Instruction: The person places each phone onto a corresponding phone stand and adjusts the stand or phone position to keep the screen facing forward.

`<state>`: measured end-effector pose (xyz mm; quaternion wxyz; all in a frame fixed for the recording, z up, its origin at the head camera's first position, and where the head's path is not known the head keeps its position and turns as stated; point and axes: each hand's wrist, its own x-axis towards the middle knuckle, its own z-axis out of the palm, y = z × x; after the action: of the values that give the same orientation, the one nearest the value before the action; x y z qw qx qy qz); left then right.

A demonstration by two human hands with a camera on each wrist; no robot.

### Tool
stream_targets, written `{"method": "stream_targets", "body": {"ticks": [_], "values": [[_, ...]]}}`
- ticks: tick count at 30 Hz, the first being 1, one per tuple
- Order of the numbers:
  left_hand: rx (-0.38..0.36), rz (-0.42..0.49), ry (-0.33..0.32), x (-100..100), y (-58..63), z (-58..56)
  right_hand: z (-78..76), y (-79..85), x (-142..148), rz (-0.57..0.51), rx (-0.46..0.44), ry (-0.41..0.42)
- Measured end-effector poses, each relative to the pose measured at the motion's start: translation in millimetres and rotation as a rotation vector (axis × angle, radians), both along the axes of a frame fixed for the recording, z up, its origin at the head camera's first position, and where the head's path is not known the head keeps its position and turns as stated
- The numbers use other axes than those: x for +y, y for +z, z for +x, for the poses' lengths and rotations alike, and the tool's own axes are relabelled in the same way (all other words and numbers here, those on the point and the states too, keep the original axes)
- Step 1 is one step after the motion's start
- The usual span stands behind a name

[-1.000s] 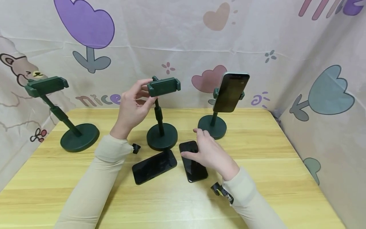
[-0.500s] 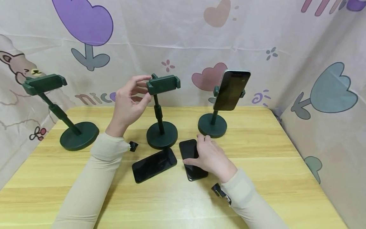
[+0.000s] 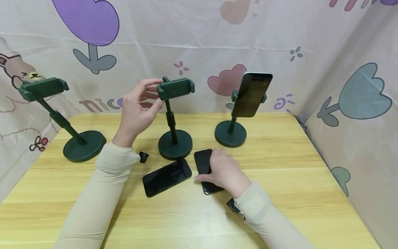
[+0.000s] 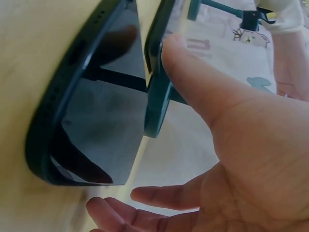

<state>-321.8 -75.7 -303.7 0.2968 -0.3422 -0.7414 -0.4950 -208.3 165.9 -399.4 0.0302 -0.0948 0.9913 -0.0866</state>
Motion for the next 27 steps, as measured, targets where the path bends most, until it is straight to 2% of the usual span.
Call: {"method": "stream_targets", "body": {"ticks": [3, 7, 15, 22, 25, 27], "values": [[-0.011, -0.009, 0.007, -2.2, -6.9, -9.4, -0.5, -2.8, -2.4, 0.018, 0.020, 0.008], [-0.005, -0.008, -0.002, -3.9, -9.5, -13.3, -1.5, -6.1, -4.4, 0.035, 0.020, 0.006], [0.000, -0.013, -0.003, -3.1, -8.3, -13.0, -2.6, -8.4, -4.9, 0.023, 0.025, 0.008], [-0.004, -0.020, 0.002, -2.7, -9.0, -13.5, -7.2, -5.7, -2.5, 0.020, -0.043, 0.000], [-0.009, -0.024, 0.008, -1.5, -5.7, -8.8, -10.0, -4.5, -0.2, 0.017, -0.081, 0.007], [-0.010, -0.026, 0.010, 0.0, -0.1, -1.4, -11.8, -3.9, 1.1, 0.011, -0.100, 0.016]]}}
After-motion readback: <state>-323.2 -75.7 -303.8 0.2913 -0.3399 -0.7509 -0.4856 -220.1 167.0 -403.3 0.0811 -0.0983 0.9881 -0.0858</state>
